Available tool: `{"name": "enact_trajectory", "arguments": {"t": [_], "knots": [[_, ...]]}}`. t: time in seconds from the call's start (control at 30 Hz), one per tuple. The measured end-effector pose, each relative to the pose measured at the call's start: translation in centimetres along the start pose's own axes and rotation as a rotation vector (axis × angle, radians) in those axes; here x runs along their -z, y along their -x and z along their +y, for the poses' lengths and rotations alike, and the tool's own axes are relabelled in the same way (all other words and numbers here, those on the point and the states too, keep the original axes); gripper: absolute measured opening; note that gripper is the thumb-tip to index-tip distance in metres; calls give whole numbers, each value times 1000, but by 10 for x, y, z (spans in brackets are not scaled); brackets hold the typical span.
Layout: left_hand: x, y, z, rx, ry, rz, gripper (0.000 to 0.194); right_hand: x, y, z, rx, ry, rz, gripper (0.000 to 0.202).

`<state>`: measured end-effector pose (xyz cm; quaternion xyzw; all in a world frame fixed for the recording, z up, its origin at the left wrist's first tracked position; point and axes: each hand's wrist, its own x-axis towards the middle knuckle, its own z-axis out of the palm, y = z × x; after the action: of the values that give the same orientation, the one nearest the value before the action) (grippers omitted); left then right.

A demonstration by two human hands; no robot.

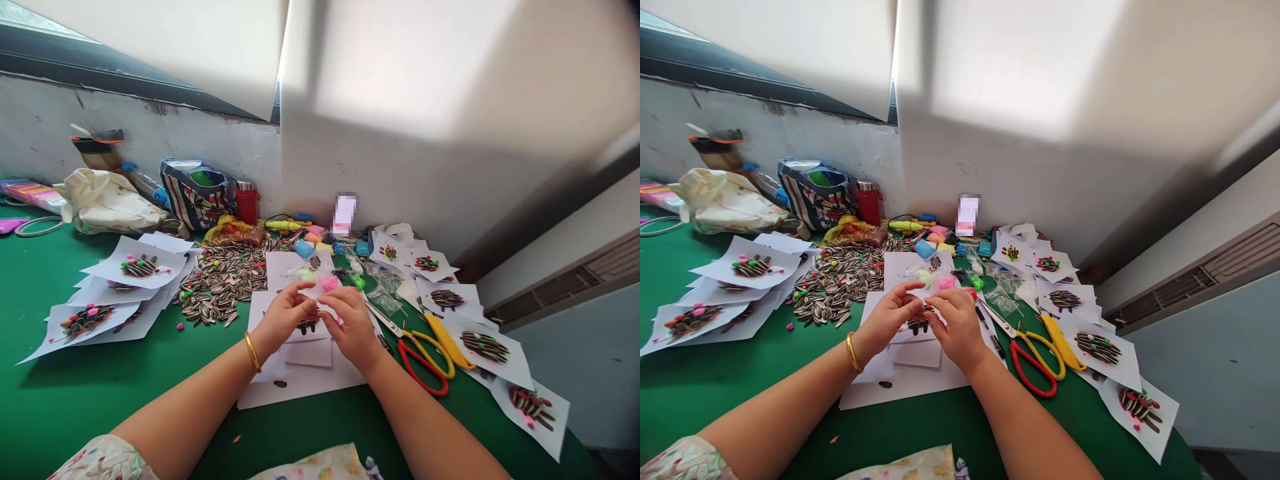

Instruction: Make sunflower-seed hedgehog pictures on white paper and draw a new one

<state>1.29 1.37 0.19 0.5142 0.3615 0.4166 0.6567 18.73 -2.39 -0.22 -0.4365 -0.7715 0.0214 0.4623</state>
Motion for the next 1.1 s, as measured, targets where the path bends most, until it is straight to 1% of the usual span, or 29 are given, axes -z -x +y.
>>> {"name": "enact_trajectory", "arguments": {"t": [0.13, 0.3, 0.37, 0.47, 0.53, 0.6, 0.7, 0.8, 0.9, 1.0, 1.1], "knots": [[1, 0, -4, -87, -117, -27, 60, -3, 1, -3, -20, -86, -13, 15], [1, 1, -4, -61, -86, -66, 62, -1, 0, 0, -43, -144, 0, 9], [2, -1, -2, -73, -78, -38, 61, 1, 0, 5, -70, -139, 3, 8], [9, -6, 0, -133, -104, 82, 56, 0, 0, 15, -143, -109, -21, 7], [14, -10, 1, -165, -123, 171, 52, -3, 1, 22, -199, -82, -74, 6], [18, -13, 1, -171, -136, 220, 49, -7, 4, 28, -247, -56, -150, 8], [20, -15, 0, -165, -151, 236, 47, -14, 6, 31, -294, -1, -252, 10], [20, -15, -1, -164, -176, 225, 45, -17, 6, 31, -320, 59, -298, 9], [20, -16, -4, -165, -197, 218, 44, -18, 6, 32, -303, 89, -315, 6], [22, -18, -6, -166, -194, 212, 44, -18, 6, 35, -269, 113, -305, 6], [22, -18, -8, -164, -185, 211, 46, -19, 7, 37, -269, 137, -302, 7]]}}
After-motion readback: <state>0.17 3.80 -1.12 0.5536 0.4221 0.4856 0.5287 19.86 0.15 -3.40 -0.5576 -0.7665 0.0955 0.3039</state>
